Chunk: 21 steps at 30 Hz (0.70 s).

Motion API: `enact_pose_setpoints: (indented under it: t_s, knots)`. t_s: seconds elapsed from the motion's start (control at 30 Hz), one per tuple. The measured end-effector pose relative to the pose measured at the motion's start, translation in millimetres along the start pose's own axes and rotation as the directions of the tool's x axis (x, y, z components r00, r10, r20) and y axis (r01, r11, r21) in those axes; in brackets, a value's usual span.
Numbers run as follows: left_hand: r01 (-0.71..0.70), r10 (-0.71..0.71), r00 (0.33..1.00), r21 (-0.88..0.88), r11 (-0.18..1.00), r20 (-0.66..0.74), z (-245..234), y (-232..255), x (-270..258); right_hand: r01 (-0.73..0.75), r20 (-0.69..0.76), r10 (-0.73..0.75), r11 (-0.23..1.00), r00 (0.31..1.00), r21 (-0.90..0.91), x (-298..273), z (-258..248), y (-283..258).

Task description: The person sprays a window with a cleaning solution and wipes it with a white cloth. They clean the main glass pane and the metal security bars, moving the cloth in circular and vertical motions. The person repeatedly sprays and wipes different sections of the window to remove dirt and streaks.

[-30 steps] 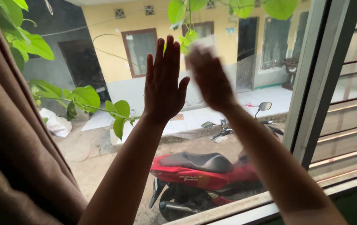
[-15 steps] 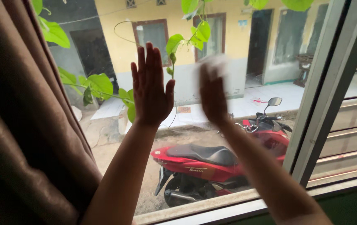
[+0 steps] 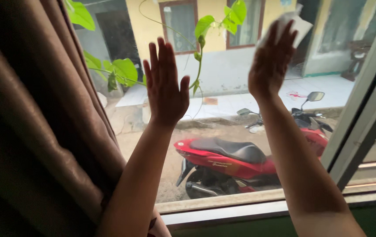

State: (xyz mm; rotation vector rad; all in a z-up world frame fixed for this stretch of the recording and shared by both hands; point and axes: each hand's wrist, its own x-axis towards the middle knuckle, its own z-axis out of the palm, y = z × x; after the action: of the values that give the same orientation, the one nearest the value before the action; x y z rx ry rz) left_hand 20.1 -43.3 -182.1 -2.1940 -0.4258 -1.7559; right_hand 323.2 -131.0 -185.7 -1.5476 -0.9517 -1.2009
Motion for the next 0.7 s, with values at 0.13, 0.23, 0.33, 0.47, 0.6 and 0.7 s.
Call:
enact_pose_setpoints:
  t_s: [0.13,0.23,0.33,0.47,0.6,0.7]
  knots:
    - [0.016,-0.019,0.999,0.071,0.997,0.04,-20.2,-23.7,-16.1,-0.077,0.036,0.078,0.997,0.996,-0.015,21.6,13.8,-45.9]
    - [0.009,-0.013,1.0,0.141,0.99,0.024,-32.1,-40.9,-20.4,0.153,0.241,-0.149,0.988,0.959,0.004,33.4,36.7,-109.8]
    - [0.007,-0.015,0.998,0.14,0.99,0.058,-39.2,-50.5,-27.6,0.517,0.229,-0.485,0.849,0.844,-0.108,-22.1,44.4,-151.0]
    - [0.015,-0.023,0.998,0.118,0.993,0.064,-44.0,-53.2,-48.1,0.814,0.1,-0.808,0.575,0.58,-0.076,-126.5,38.8,-151.4]
    - [-0.022,-0.004,0.988,0.166,0.986,0.155,-59.2,-70.3,-62.0,0.741,0.386,-0.723,0.658,0.573,0.134,-121.2,33.7,-107.9]
    - [-0.016,-0.024,0.985,0.229,0.973,0.171,-73.2,-85.6,-65.6,0.531,0.196,-0.511,0.846,0.837,-0.058,-41.5,39.2,-97.6]
